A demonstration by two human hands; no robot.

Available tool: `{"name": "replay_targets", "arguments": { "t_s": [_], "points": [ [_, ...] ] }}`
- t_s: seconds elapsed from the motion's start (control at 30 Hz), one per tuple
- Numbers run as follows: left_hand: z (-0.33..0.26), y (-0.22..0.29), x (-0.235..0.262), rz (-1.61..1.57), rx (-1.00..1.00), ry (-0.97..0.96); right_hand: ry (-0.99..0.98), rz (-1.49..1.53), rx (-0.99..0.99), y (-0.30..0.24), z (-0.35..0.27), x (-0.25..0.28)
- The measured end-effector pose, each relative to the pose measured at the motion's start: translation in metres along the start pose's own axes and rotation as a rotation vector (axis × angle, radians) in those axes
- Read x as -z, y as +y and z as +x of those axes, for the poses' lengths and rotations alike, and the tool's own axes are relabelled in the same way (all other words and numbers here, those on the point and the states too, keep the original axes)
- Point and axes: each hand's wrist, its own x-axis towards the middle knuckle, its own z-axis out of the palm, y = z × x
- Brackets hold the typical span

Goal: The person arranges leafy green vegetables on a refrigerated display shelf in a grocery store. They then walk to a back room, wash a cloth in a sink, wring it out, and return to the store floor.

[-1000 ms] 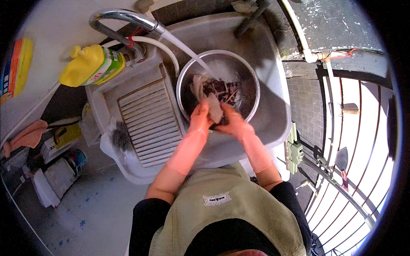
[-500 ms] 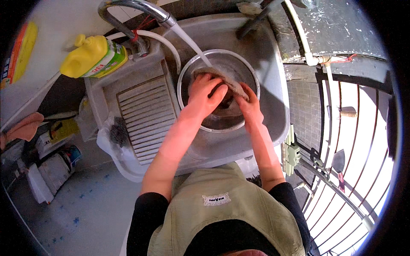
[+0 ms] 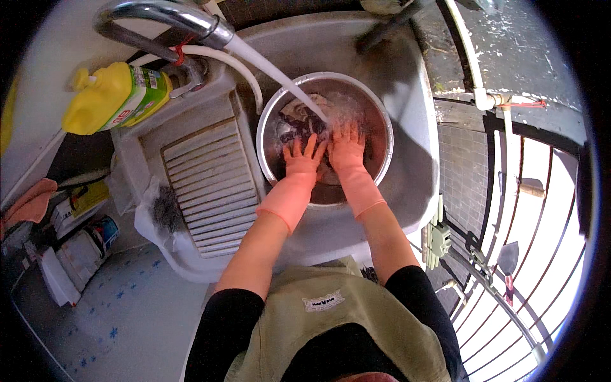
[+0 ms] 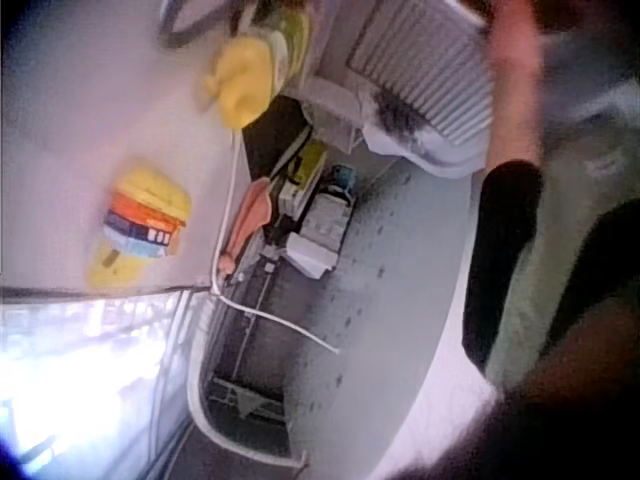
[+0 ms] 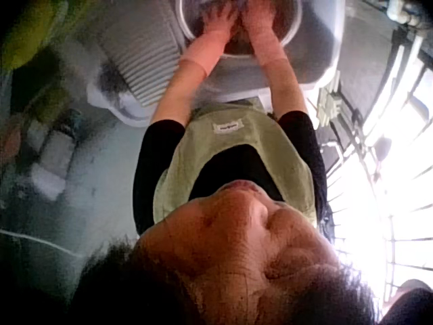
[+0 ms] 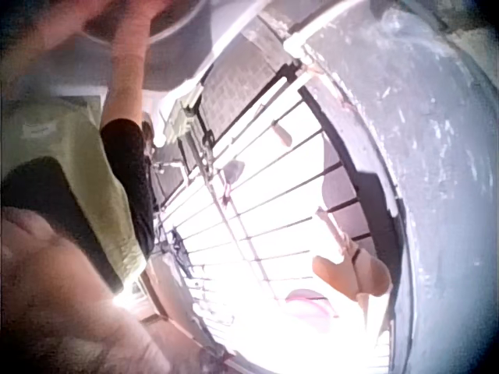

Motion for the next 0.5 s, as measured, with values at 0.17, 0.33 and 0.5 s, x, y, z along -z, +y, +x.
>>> {"name": "replay_targets", "arguments": {
  "t_s": [0.17, 0.33, 0.5],
  "points": [
    [0.014, -0.003, 0.008, 0.095, -0.010, -0.053, 0.026, -0.013, 0.126, 0.012, 0.025, -0.002],
    [0.040, -0.005, -0.088, -0.738, 0.088, 0.918, 0.222, 0.313, -0.085, 0.020, 0.023, 0.039],
    [-0.004, 0.022, -0.004, -1.812, 0.601, 0.221, 0.036, 1.066, -0.351, -0.017, 0.000, -0.025]
  ]
}}
